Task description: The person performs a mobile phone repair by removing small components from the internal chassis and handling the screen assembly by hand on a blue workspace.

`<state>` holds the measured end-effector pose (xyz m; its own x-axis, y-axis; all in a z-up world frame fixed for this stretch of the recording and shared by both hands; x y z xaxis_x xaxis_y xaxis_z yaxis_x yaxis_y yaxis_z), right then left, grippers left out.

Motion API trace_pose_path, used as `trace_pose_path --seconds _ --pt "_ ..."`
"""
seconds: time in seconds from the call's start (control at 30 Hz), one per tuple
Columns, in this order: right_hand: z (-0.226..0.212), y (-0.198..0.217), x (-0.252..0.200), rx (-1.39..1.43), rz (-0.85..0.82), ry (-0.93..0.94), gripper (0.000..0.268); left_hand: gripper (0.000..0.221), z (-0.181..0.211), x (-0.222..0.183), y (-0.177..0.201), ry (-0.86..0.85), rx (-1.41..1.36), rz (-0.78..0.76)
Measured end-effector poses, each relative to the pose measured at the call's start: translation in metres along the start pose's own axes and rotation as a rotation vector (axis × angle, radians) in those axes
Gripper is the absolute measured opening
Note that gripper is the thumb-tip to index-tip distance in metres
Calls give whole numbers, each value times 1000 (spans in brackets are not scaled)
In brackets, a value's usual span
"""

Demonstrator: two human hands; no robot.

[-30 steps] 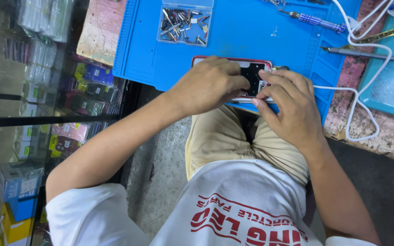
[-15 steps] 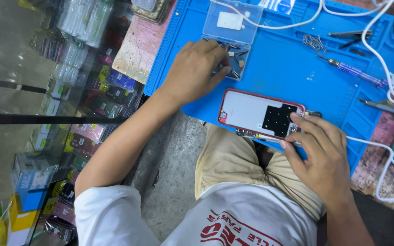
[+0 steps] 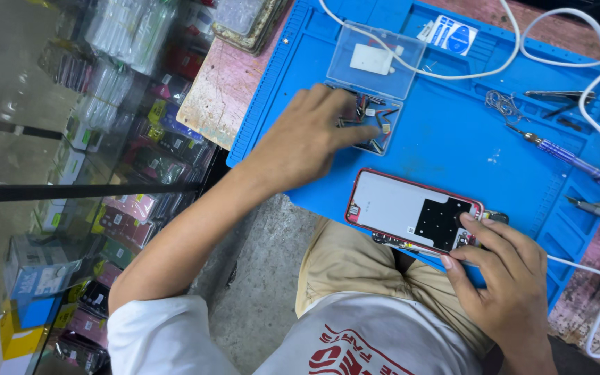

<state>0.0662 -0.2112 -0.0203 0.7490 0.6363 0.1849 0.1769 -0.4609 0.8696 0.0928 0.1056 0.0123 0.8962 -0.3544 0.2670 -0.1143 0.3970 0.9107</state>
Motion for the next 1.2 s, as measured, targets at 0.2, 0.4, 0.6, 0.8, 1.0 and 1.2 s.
trace_pose_path --seconds 0.2,0.4,0.6,0.8,1.0,1.2 --pt "1 -1 -1 7 9 -5 16 34 -9 5 -8 26 91 -3" --pt "1 -1 0 -5 -10 -8 16 32 -10 -2 -8 81 189 51" --pt "0 0 0 10 -3 -14 15 31 -11 -10 -2 105 87 49" --pt "0 0 1 1 -2 -1 14 34 -17 -5 -12 173 151 79" --pt "0 0 0 5 -7 -32 13 30 -15 -3 -5 146 86 75" --pt "1 0 1 14 -5 -16 14 36 -22 -3 -1 185 135 75"
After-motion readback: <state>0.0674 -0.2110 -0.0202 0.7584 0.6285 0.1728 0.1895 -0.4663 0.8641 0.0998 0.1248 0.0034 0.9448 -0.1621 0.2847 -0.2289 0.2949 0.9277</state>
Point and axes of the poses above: each hand's wrist, its own x-axis towards the middle knuckle, its own y-axis out of the back of the hand, z = x × y, the point moved 4 cm from there along x, towards the middle knuckle, and after that the axes turned 6 degrees about -z, right-handed, at the moved point
